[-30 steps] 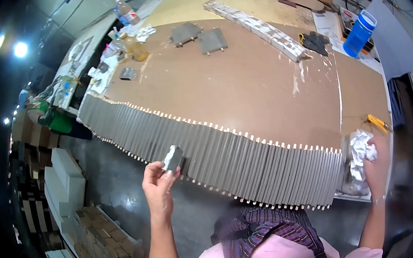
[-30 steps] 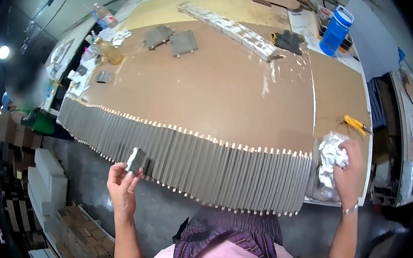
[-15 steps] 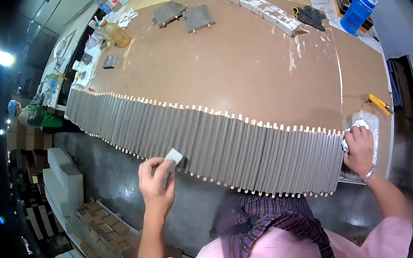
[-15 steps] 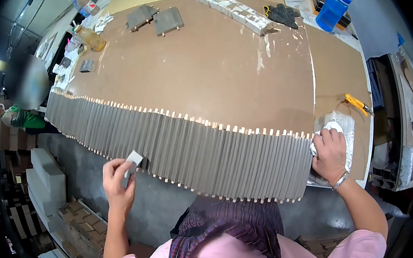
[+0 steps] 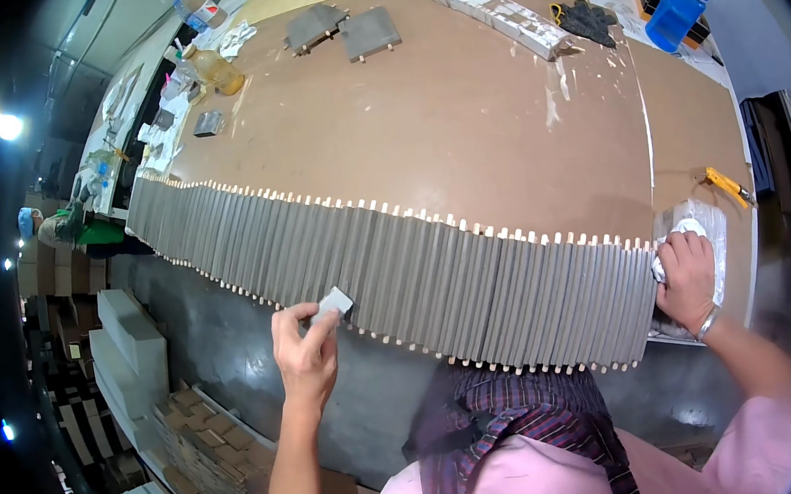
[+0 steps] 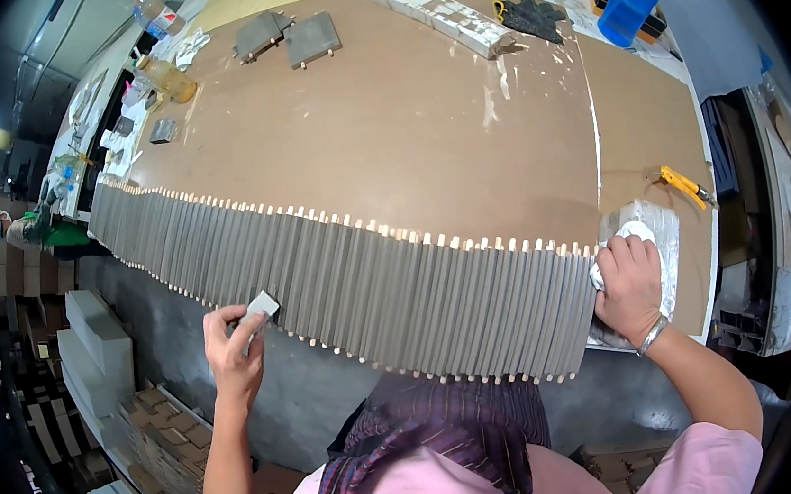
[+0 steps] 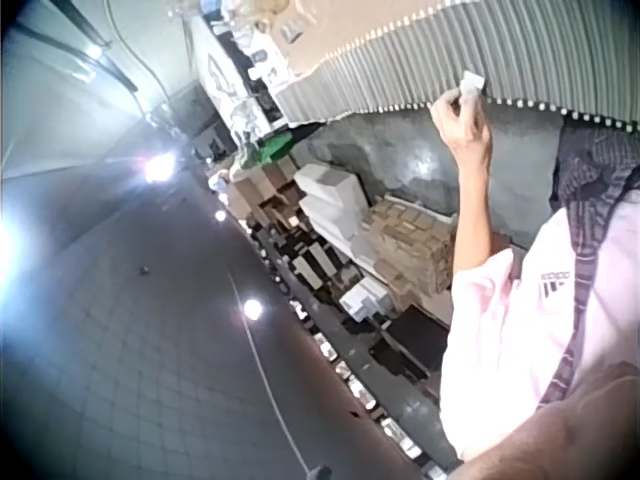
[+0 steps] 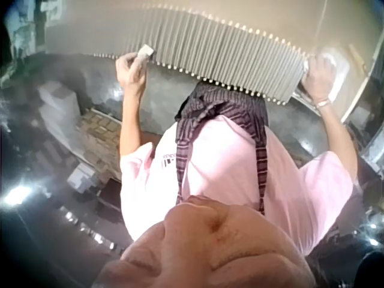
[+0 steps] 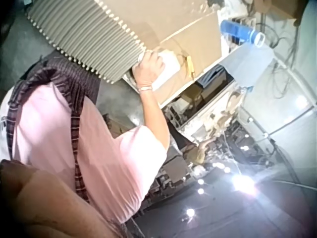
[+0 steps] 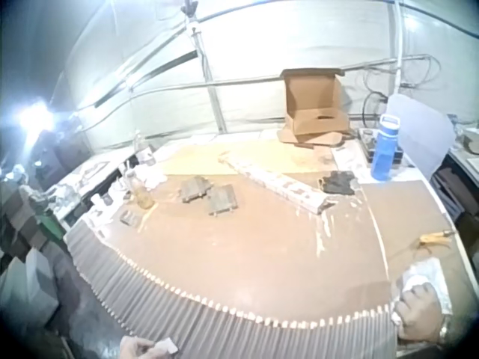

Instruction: The person polishes a long row of vertical wooden strips by hand using a small grey block. They move the block along the surface while holding a cloth in the other hand to wipe away dust.

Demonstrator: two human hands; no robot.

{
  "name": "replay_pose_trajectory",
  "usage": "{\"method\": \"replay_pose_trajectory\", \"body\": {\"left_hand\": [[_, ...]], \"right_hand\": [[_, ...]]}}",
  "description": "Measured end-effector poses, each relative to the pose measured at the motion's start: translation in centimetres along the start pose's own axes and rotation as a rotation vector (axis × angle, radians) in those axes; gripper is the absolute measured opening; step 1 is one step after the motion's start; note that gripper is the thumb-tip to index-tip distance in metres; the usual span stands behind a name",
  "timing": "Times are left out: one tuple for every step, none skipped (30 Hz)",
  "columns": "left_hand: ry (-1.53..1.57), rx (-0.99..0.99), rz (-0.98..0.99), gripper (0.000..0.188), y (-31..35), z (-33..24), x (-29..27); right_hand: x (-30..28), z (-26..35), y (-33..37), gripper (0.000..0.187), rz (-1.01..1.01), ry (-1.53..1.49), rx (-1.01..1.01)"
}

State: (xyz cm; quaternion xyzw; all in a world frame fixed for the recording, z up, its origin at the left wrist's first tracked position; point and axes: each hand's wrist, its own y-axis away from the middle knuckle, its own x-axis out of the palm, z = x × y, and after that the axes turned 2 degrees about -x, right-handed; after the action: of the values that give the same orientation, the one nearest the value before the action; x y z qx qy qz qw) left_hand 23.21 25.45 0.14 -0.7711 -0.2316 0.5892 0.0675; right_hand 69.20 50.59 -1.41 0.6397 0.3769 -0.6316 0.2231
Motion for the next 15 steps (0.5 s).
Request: {"method": "replay_pose_trajectory", "body": {"left_hand": [[-0.002, 0.013, -0.013, 0.035, -0.6, 0.1, 0.2], [-0.003, 0.027, -0.027, 0.036, -1.4, 0.3, 0.6], [-0.001, 0.04, -0.04, 0.038, -2.5, 0.3, 1.3], [0.019, 0.039, -0.066, 0.038, -3.8, 0.5, 2.2], [0.033, 0.037, -0.091, 0.038, -5.0, 0.9, 2.8], [0.054, 0.03, -0.096, 0.038, -6.2, 1.1, 3.2], [0.085, 0.027, -0.101, 0.039, -7.4, 1.3, 3.8], [0.108, 0.015, -0.111, 0.04, -8.1, 1.5, 4.1], [0.112, 0.02, -0.113, 0.04, -8.0, 1.5, 3.7], [0.12, 0.029, -0.107, 0.042, -7.9, 1.3, 3.5], [0.125, 0.036, -0.102, 0.043, -7.3, 1.4, 3.2], [0.127, 0.05, -0.081, 0.044, -6.4, 1.6, 3.1], [0.15, 0.005, -0.041, 0.045, -5.2, 1.5, 2.6], [0.143, 0.014, -0.024, 0.045, -5.0, 1.6, 2.6], [0.138, 0.024, -0.006, 0.044, -5.0, 1.7, 2.9]], "right_hand": [[0.0, 0.1, 0.0, 0.041, 0.0, 0.001, 0.0], [0.0, 0.0, 0.0, 0.041, 0.001, -0.005, -0.002], [0.0, 0.0, 0.0, 0.041, 0.002, -0.011, -0.003], [0.0, -0.1, 0.0, 0.041, -0.001, -0.008, -0.002], [0.1, 0.0, -0.1, 0.04, 0.004, -0.017, -0.003], [0.2, 0.1, -0.1, 0.04, 0.009, -0.026, -0.004], [0.1, 0.1, -0.1, 0.04, 0.007, -0.021, 0.001], [0.0, 0.1, -0.1, 0.039, 0.008, -0.023, 0.002], [0.0, 0.1, -0.2, 0.038, 0.008, -0.025, 0.003], [0.1, -0.2, 0.1, 0.038, 0.01, -0.015, 0.019], [0.2, -0.3, 0.3, 0.038, 0.016, -0.021, 0.026], [0.3, -0.4, 0.5, 0.037, 0.023, -0.026, 0.034], [0.2, -0.3, 0.5, 0.037, 0.024, -0.028, 0.041], [0.1, -0.2, 0.3, 0.037, 0.015, -0.03, 0.034], [0.1, -0.1, 0.2, 0.037, 0.007, -0.032, 0.028]]}}
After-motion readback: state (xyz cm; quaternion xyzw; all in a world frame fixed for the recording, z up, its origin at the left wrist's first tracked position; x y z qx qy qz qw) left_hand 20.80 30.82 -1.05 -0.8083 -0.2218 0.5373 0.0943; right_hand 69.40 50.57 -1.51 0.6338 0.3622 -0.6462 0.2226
